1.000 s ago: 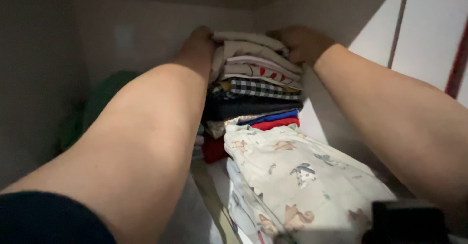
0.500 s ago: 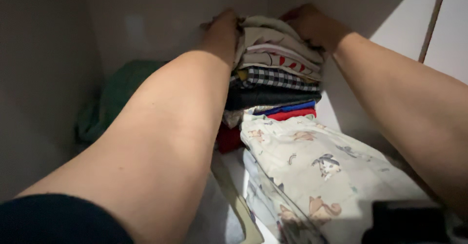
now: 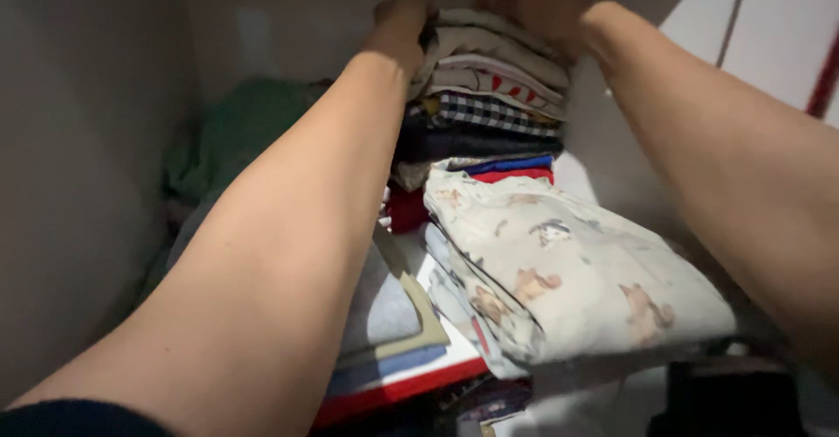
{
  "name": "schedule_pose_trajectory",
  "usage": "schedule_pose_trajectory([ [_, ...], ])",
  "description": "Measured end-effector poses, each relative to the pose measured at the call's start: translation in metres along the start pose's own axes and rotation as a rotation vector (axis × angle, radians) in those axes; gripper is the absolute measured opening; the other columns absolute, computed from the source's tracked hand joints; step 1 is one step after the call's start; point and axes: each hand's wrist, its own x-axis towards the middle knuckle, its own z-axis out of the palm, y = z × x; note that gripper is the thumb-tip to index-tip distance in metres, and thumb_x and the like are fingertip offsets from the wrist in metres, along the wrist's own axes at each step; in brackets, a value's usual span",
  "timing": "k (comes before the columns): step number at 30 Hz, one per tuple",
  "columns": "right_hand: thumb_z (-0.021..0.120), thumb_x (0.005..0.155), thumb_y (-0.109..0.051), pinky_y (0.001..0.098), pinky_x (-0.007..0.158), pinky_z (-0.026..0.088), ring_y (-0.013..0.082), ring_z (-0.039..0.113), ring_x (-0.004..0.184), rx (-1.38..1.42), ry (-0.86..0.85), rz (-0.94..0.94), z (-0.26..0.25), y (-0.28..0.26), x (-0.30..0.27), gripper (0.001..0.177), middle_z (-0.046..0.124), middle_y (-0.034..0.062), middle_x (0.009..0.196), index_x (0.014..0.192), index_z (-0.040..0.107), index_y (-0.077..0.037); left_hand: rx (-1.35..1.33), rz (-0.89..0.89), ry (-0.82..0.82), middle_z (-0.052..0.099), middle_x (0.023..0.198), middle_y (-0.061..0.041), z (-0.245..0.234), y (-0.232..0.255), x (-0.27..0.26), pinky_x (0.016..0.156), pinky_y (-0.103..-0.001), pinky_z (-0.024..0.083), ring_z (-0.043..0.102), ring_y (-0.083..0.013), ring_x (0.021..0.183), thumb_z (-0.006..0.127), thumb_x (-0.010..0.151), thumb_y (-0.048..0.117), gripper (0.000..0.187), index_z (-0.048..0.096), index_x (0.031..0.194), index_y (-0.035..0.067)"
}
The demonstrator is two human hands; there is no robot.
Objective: The person folds various garments including shirts, pants, and baby clothes by hand and places them into a red-framed wardrobe. The person repeatedly picks up items from a pile on the floor, folds them, and stacks them on shelves.
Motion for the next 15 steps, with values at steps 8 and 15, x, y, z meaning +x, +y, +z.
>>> schedule_pose_trajectory([
  [8, 0.067, 0.095, -0.013, 0.0391, 0.081, 0.053, 0.0211, 0.065, 0.096, -0.049, 0.047, -0.36, -0.017, -0.002, -0.045, 0.024, 0.075, 0.0071, 0.109, 0.117, 0.076, -0.013, -0.858, 0.021, 0.05, 0.067, 0.129, -0.017, -0.041, 0.032, -0.125, 0.097, -0.044, 0.051, 0.067, -0.0323, 0.112, 0.054, 0.1, 0.03, 0.042, 0.058, 0.131, 0.002],
  [15, 0.065, 0.099, -0.009, 0.0377, 0.086, 0.057, 0.021, 0.07, 0.096, 0.487, -0.032, -0.193, -0.021, -0.007, -0.144, 0.021, 0.075, 0.0108, 0.11, 0.119, 0.072, -0.005, -1.216, 0.147, -0.06, 0.063, 0.129, -0.02, -0.057, 0.039, -0.281, 0.095, -0.046, 0.054, 0.066, -0.0367, 0.111, 0.057, 0.097, 0.03, 0.045, 0.054, 0.131, 0.0],
])
